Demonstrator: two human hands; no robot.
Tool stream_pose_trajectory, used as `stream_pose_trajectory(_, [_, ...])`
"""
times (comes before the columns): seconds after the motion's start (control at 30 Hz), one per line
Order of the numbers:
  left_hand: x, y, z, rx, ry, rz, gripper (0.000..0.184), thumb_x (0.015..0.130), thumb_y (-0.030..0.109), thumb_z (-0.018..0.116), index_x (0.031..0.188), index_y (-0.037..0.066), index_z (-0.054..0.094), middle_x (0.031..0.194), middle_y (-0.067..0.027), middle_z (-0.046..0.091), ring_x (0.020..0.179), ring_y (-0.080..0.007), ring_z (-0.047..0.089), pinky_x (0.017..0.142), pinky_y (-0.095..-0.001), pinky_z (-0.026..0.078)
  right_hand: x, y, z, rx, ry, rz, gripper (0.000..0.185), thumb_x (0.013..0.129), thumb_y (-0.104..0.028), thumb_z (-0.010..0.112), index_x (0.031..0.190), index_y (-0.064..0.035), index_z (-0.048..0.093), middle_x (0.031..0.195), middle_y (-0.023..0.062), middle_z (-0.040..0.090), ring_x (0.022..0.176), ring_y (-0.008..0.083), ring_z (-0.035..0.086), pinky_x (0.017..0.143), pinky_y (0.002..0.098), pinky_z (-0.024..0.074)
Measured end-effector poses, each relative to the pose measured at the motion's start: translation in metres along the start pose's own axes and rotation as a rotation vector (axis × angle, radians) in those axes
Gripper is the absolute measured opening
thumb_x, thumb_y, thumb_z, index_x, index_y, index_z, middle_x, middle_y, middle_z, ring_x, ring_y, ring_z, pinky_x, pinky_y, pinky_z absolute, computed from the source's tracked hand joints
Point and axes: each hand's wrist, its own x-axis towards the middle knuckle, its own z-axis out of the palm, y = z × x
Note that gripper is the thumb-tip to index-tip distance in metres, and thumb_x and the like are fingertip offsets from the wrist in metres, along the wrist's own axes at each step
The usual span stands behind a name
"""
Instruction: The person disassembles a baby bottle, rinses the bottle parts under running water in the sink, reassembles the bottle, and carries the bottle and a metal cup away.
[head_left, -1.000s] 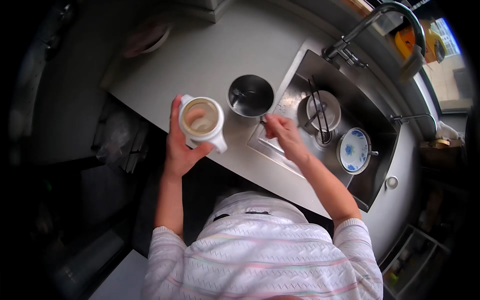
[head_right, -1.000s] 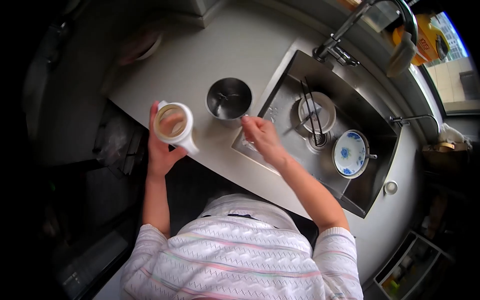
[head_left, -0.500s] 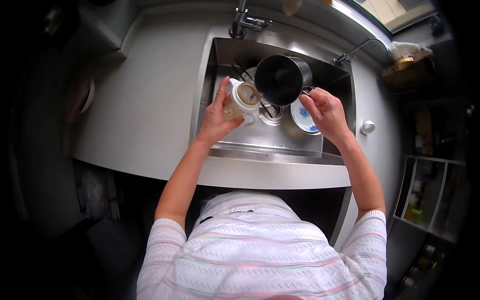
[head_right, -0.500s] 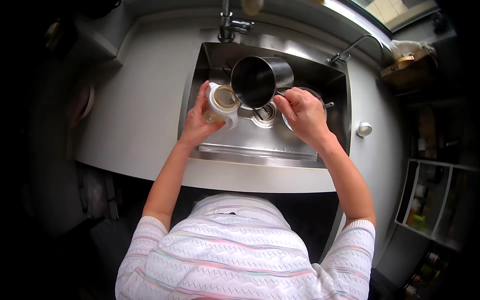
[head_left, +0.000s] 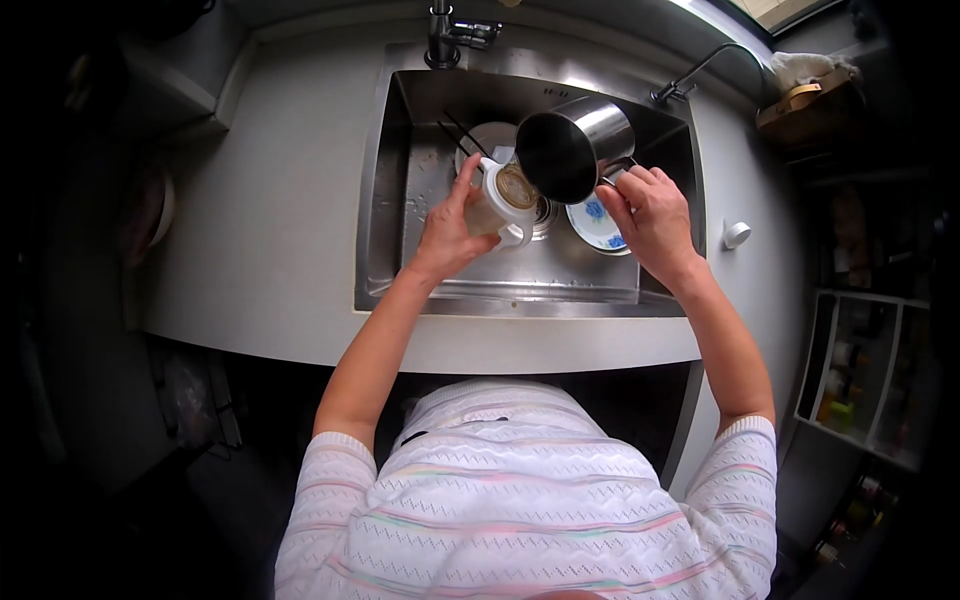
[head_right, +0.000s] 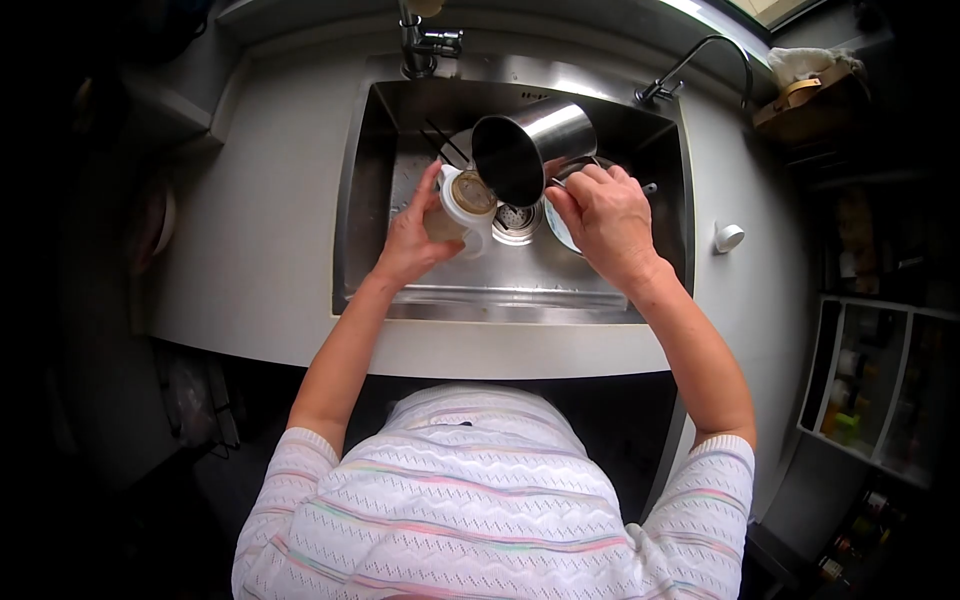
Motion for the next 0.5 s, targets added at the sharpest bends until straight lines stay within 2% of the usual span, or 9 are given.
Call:
stream_pose_trajectory(0.2, [0.007,0.001,0.006,0.006,-0.029,-0.018,0.108,0.059,0.008,0.075,0.148,0.023,0.017,0.115,-0.0115,0.062,0.111,-0.0268,0.057,0.101,-0.0363,0.039,-0.009,0.007,0.008,0.035,0.027,0.042,0.026,0.083,-0.020,0.066,0.065,-0.0072,0.053,0.067,0.0063,0.053,0.064,0.0272,0.049,0.064,0.0375,0.0416])
stream_pose_trajectory(0.3, [0.009,0.000,0.009,-0.058,-0.050,-0.022,0.108,0.060,0.006,0.075,0.149,0.022,0.016,0.117,-0.0099,0.061,0.114,-0.0239,0.055,0.101,-0.0363,0.039,-0.018,0.014,0.014,0.115,0.082,0.067,0.030,0.086,-0.022,0.065,0.065,-0.0057,0.051,0.063,0.0042,0.049,0.059,0.0200,0.047,0.059,0.0327,0.0400])
stream_pose_trajectory(0.4, [0.013,-0.005,0.010,-0.283,-0.047,-0.048,0.108,0.061,0.004,0.075,0.149,0.020,0.016,0.118,-0.0069,0.059,0.115,-0.0201,0.053,0.100,-0.0353,0.039,-0.040,0.034,0.024,0.761,-0.006,0.485,0.036,0.090,-0.026,0.063,0.065,-0.0040,0.048,0.060,-0.0016,0.044,0.057,0.0097,0.041,0.055,0.0265,0.0361])
stream_pose_trajectory(0.43, [0.014,-0.014,0.008,-0.390,-0.033,-0.060,0.108,0.061,0.003,0.075,0.149,0.020,0.015,0.118,-0.0058,0.059,0.115,-0.0190,0.052,0.100,-0.0348,0.039,-0.046,0.036,0.023,0.849,0.017,0.516,0.040,0.094,-0.030,0.059,0.065,-0.0036,0.048,0.060,-0.0059,0.041,0.059,0.0043,0.036,0.053,0.0222,0.0320])
stream_pose_trajectory(0.47, [0.015,-0.024,0.005,-0.494,-0.020,-0.072,0.108,0.062,0.003,0.075,0.150,0.019,0.015,0.118,-0.0047,0.059,0.115,-0.0178,0.052,0.099,-0.0342,0.039,-0.053,0.038,0.023,0.893,0.034,0.540,0.040,0.094,-0.030,0.058,0.066,-0.0036,0.049,0.060,-0.0061,0.042,0.059,0.0043,0.036,0.053,0.0221,0.0321])
stream_pose_trajectory(0.5, [0.016,-0.029,0.000,-0.369,-0.018,-0.097,0.109,0.060,0.002,0.077,0.149,0.019,0.017,0.116,-0.0033,0.059,0.112,-0.0172,0.053,0.098,-0.0333,0.040,-0.059,0.041,0.023,0.938,0.048,0.563,0.040,0.094,-0.030,0.058,0.066,-0.0037,0.050,0.060,-0.0062,0.042,0.059,0.0042,0.037,0.053,0.0220,0.0322])
